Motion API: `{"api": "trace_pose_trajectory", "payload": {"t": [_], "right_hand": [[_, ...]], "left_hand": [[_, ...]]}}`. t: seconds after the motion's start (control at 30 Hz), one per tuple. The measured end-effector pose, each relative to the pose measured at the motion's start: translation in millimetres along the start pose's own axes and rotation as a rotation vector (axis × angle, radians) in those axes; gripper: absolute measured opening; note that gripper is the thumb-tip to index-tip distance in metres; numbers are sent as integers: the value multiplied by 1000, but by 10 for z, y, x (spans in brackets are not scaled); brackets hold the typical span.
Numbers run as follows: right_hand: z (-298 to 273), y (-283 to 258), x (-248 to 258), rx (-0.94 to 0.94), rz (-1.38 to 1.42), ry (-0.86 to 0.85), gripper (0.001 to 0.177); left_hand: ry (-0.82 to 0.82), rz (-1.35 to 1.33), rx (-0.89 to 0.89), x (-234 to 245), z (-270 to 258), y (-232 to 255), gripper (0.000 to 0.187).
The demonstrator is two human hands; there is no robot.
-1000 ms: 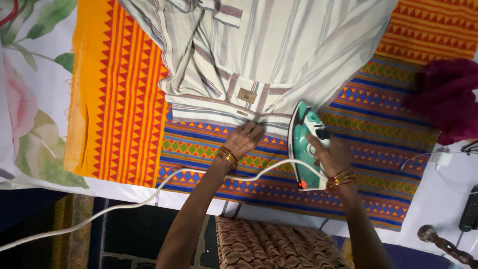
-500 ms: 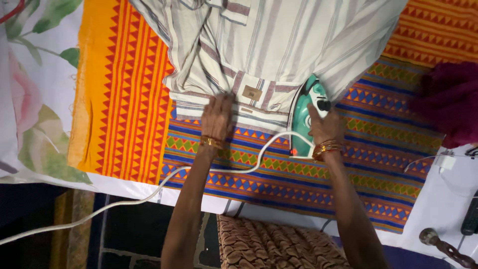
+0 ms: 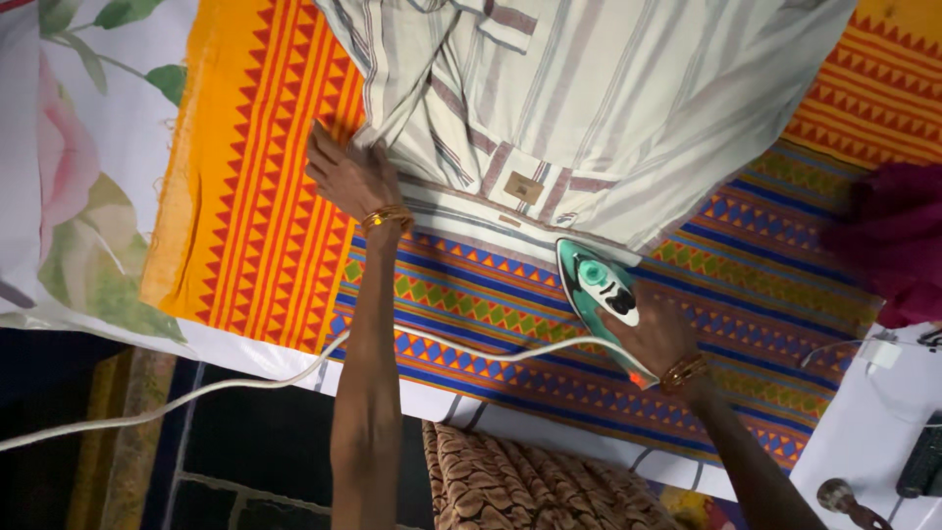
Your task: The person irons a striped shirt on a patterned tablecloth. They use a green electric iron to smooth the shirt's body and sleeves, frequently adjusting the fabric with their hands to ensure even coverage.
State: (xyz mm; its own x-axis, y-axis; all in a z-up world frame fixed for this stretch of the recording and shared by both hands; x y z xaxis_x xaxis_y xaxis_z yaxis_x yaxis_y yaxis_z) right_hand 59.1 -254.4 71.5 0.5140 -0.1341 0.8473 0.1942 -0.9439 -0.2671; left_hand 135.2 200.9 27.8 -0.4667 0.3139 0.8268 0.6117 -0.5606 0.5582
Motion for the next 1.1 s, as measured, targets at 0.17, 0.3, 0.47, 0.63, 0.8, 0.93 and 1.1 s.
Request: {"api": "trace_pose_trajectory", "payload": {"t": [0.17, 0.3, 0.47, 0.63, 0.8, 0.93, 1.1], "right_hand": [[209, -320, 184, 116, 61, 63, 59], [523, -630, 155, 120, 57, -27, 57], [785, -1155, 246, 255, 85, 90, 54], [1117, -1476, 184, 201, 31, -6, 51], [1416, -1926, 226, 272, 86, -31, 52], [1646, -2214, 221, 222, 61, -30, 52], [1819, -2397, 284, 150, 84, -25, 50]], "left_hand": [[-120, -89, -30, -182, 76, -228, 48], [-55, -184, -82, -326, 154, -431, 28], [-53, -346, 73, -208, 5, -636, 21], [-102, -361, 165, -147, -38, -665, 27], [-89, -261, 58, -226, 60, -743, 28], [-213, -321, 160, -373, 73, -877, 28], [-185, -389, 106, -377, 68, -887, 27]]}}
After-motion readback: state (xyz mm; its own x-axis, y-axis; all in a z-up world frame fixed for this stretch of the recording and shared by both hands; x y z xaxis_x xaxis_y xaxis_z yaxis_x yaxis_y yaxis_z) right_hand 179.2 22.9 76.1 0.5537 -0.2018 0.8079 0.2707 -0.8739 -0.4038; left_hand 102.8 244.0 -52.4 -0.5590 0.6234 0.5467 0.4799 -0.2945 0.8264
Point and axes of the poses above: each hand's wrist, its own z-axis towards the middle knuckle, its own x-axis out of the back of the hand, y = z × x, the point moved 8 cm from there along z, towards the middle knuckle, and after that the axes turned 4 degrees about -y, right-handed, at the moved point
